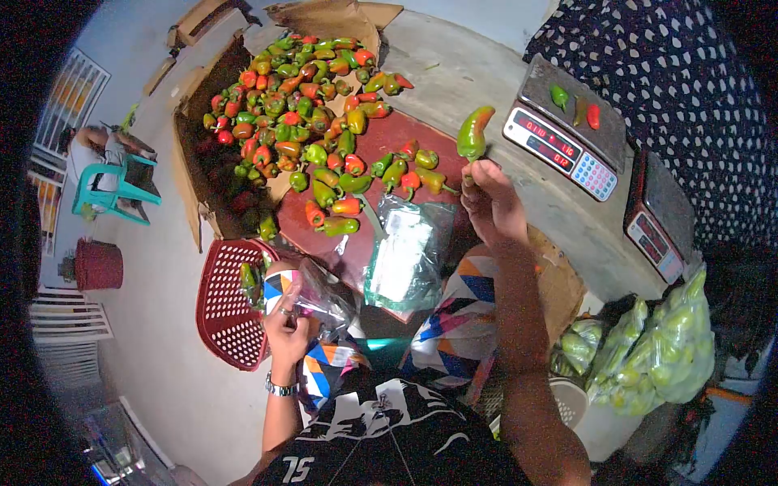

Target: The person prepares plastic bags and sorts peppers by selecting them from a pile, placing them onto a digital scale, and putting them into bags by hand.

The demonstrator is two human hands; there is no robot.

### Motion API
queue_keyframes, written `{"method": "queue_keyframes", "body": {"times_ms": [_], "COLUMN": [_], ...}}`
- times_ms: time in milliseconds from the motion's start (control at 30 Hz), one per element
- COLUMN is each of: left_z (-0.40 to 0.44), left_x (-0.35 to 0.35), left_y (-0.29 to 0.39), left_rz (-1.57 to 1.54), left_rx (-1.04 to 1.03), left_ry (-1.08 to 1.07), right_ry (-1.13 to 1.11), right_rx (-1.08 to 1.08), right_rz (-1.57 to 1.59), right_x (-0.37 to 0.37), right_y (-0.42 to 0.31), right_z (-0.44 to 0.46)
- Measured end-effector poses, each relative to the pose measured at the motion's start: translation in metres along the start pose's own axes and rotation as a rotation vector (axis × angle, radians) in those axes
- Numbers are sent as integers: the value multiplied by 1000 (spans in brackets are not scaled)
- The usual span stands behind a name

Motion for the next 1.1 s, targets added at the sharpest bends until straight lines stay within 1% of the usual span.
{"method": "queue_keyframes", "body": {"times_ms": [100, 167, 267, 367, 467, 700, 800, 900, 933, 967, 1033, 1067, 1100], "left_z": [0, 0, 0, 0, 1, 1, 1, -2, -2, 0, 5, 5, 8], "left_x": [1, 1, 1, 1, 1, 1, 1, 2, 3, 2, 2, 2, 3], "left_y": [0, -2, 0, 0, 4, 2, 1, -2, 0, 1, 3, 1, 4], "left_rz": [9, 23, 24, 17, 62, 73, 37, -14, -32, -40, -35, -19, 41], "left_rx": [-23, -84, -39, -45, -144, -140, -120, -22, 18, 14, -28, -59, -205], "left_ry": [3, 5, 1, 4, 35, 34, 32, 23, 32, 38, 39, 39, 80], "right_ry": [-44, -63, -63, -52, -42, -70, -141, -1, -39, -84, -194, -260, -312], "right_rx": [-12, -15, 9, 26, 34, 26, 181, 321, 119, -76, -281, -296, -324], "right_rz": [13, -9, -69, -116, -125, -129, -264, -355, -125, 101, 379, 429, 487], "right_x": [-2, -5, -12, -15, -17, -23, -39, -50, -44, -35, -25, -18, -13], "right_y": [7, 9, 8, 5, 3, 3, -15, -30, -14, 7, 35, 45, 57], "right_z": [1, 1, -1, -3, -5, -8, -8, -5, -8, -11, -4, 4, 5]}}
Point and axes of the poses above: each hand's wrist, its own z-axis towards the middle knuckle, its own x-axis out of the back of the hand, y = z × x, the point moved 6 cm from there along z, towards the middle knuckle, and after that the axes turned 11 degrees about y, right-handed, at the moved point
